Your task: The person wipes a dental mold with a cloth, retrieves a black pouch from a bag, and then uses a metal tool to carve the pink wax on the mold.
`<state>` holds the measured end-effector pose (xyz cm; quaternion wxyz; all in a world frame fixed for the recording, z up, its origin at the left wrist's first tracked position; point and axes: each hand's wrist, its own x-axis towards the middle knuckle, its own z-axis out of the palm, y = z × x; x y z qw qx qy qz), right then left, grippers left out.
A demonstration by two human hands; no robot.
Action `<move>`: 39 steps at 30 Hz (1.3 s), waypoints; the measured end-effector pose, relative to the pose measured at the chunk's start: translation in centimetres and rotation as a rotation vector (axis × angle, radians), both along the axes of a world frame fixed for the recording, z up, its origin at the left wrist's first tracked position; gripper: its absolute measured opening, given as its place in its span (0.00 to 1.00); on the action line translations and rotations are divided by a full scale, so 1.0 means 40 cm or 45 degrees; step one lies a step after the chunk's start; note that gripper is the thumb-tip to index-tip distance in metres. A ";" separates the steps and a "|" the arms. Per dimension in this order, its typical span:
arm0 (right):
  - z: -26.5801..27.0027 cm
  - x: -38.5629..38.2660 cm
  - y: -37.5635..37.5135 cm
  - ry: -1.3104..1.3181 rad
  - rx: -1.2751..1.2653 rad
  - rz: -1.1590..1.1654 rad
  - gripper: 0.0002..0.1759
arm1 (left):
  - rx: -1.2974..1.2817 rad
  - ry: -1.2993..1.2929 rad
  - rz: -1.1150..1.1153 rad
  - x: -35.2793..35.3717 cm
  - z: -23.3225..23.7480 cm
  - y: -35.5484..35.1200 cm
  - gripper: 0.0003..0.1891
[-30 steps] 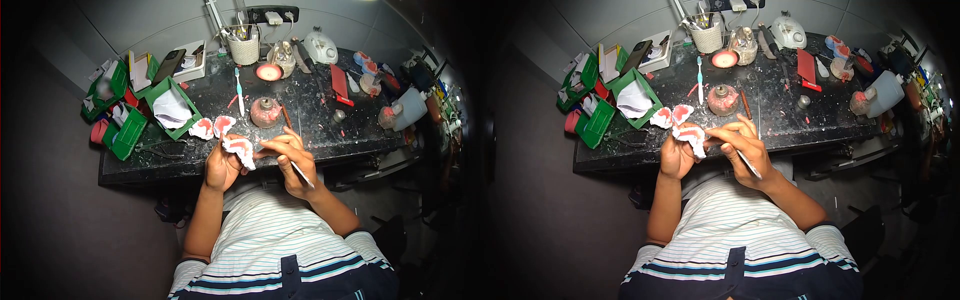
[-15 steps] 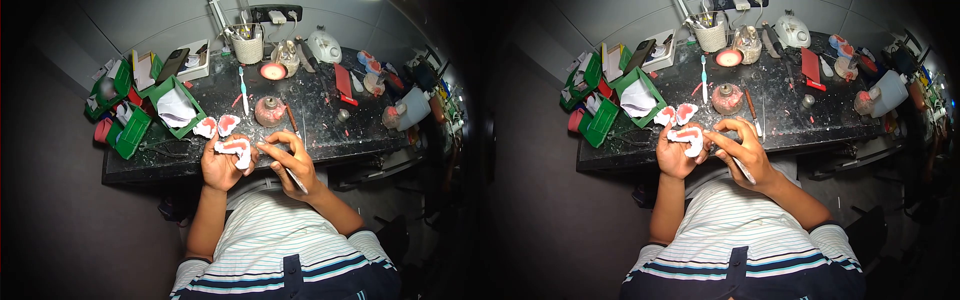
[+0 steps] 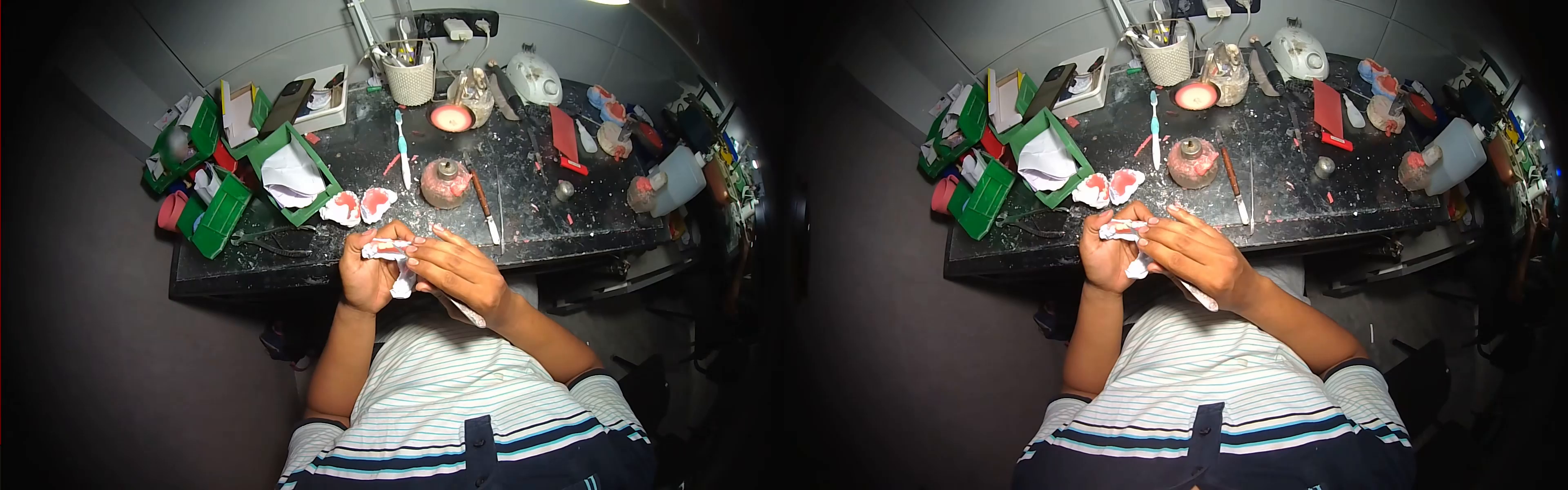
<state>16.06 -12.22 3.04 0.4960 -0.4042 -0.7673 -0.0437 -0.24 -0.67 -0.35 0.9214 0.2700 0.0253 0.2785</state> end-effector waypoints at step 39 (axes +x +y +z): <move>0.020 0.022 -0.033 0.516 -0.248 -0.105 0.07 | 0.303 0.537 0.043 0.011 0.056 -0.025 0.26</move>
